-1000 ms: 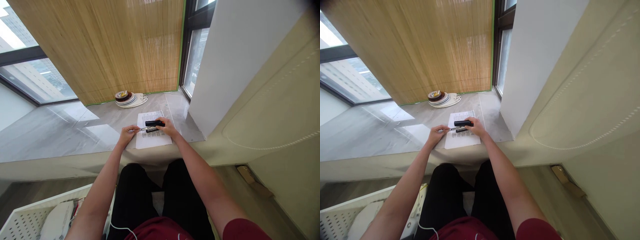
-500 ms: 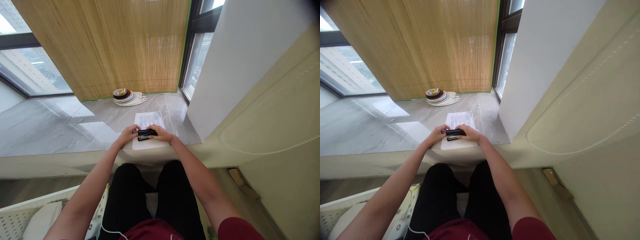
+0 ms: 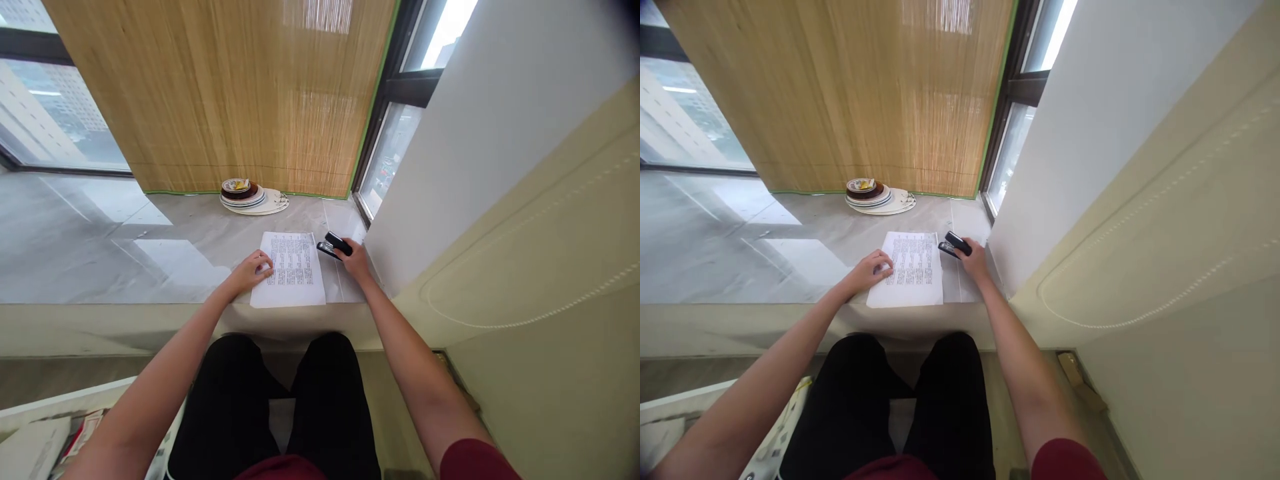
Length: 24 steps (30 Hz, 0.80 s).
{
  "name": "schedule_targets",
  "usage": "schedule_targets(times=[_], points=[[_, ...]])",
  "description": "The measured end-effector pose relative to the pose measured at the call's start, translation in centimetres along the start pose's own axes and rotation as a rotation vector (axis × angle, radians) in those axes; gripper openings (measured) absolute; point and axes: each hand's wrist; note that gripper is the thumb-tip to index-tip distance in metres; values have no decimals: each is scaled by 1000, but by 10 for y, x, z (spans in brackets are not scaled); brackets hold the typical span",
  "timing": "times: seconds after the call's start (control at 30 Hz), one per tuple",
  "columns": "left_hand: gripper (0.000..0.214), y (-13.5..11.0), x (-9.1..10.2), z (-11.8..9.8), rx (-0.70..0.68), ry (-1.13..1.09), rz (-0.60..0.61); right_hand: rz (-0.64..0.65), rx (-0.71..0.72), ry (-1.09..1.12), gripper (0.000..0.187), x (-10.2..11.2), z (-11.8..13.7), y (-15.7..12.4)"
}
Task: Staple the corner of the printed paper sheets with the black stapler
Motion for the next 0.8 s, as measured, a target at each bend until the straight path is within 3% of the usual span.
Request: schedule_targets(times=[0.27, 0.37, 0.5, 0.67, 0.8], points=[[25, -4, 0, -8, -46, 128, 10, 41, -12, -66, 41, -1, -19, 6], [24, 6, 2, -14, -107, 203, 36, 35, -7, -42, 45, 0, -18, 5], [24, 50, -2, -12, -283, 198, 174, 20, -45, -17, 47, 0, -18, 6], [31, 115, -22, 3, -437, 124, 254, 18, -17, 5, 49, -3, -20, 7], [58, 136, -38, 9, -530, 129, 394, 30, -36, 19, 46, -3, -19, 6]])
Point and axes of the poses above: each hand's wrist, its own y-axis towards the middle knuckle, its own x-axis out of the back of the hand, z = x × y, and after that the axes turned 7 degrees about -z, right-handed
